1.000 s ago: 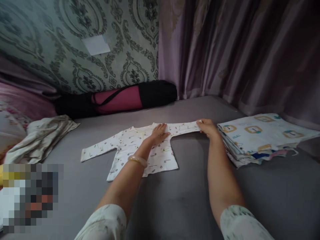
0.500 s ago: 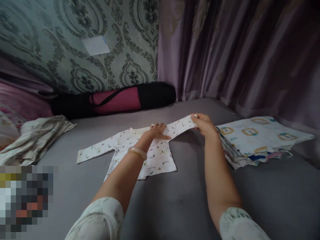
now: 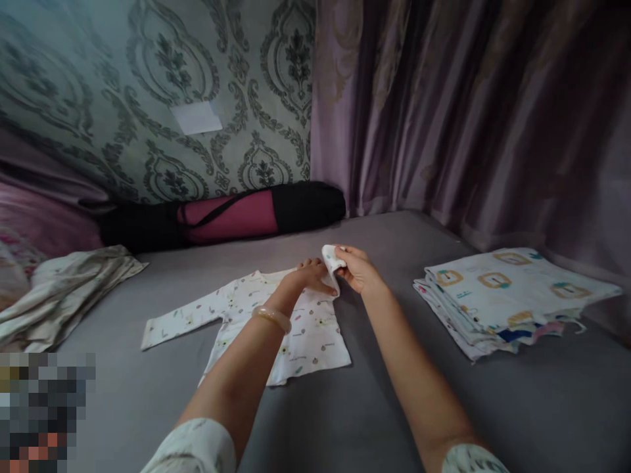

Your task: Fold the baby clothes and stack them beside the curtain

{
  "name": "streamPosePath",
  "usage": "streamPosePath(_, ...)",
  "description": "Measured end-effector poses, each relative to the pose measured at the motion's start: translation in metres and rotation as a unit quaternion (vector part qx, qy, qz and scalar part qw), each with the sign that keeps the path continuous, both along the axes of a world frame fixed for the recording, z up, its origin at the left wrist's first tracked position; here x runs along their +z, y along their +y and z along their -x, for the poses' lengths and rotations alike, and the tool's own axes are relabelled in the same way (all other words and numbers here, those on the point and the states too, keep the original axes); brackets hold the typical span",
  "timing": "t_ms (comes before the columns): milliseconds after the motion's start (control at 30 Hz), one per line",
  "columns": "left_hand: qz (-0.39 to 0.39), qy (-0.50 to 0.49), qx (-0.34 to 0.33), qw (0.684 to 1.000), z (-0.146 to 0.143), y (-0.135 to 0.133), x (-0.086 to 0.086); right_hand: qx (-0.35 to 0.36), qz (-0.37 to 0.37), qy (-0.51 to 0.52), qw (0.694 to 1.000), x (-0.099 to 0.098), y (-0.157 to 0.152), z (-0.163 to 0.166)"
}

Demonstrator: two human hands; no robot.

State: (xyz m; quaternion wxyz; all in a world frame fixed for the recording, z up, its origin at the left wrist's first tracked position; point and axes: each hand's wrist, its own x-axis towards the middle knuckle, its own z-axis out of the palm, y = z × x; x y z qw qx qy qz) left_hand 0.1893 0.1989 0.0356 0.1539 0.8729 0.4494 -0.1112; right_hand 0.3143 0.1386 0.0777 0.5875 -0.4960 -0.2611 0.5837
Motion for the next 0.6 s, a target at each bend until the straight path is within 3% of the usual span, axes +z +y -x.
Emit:
streamPosePath(200, -0.015, -0.080, 0.054, 0.995, 0.007, -0.004, -0.008, -0.022, 0.014, 0.027, 0.999, 0.002, 0.001, -0.008)
streamPosePath(333, -0.004, -0.245, 0.087, 0.966, 0.029, -0.019, -0.012, -0.024, 0.009, 0.014, 1.000, -0.003, 0.004, -0.007)
streamPosePath(433, 0.057, -0.402, 0.191, 0.893, 0.054, -0.035, -0.012, -0.005, 0.000, -0.009, 1.000, -0.005, 0.005, -0.003)
streamPosePath(533, 0.141, -0.535, 0.310, 0.773, 0.079, -0.049, -0.012, 0.016, -0.014, -0.055, 0.998, -0.009, 0.005, 0.008)
streamPosePath(600, 0.192, -0.594, 0.348, 0.700, 0.093, -0.053, -0.014, 0.021, -0.028, -0.108, 0.994, -0.017, 0.004, 0.023)
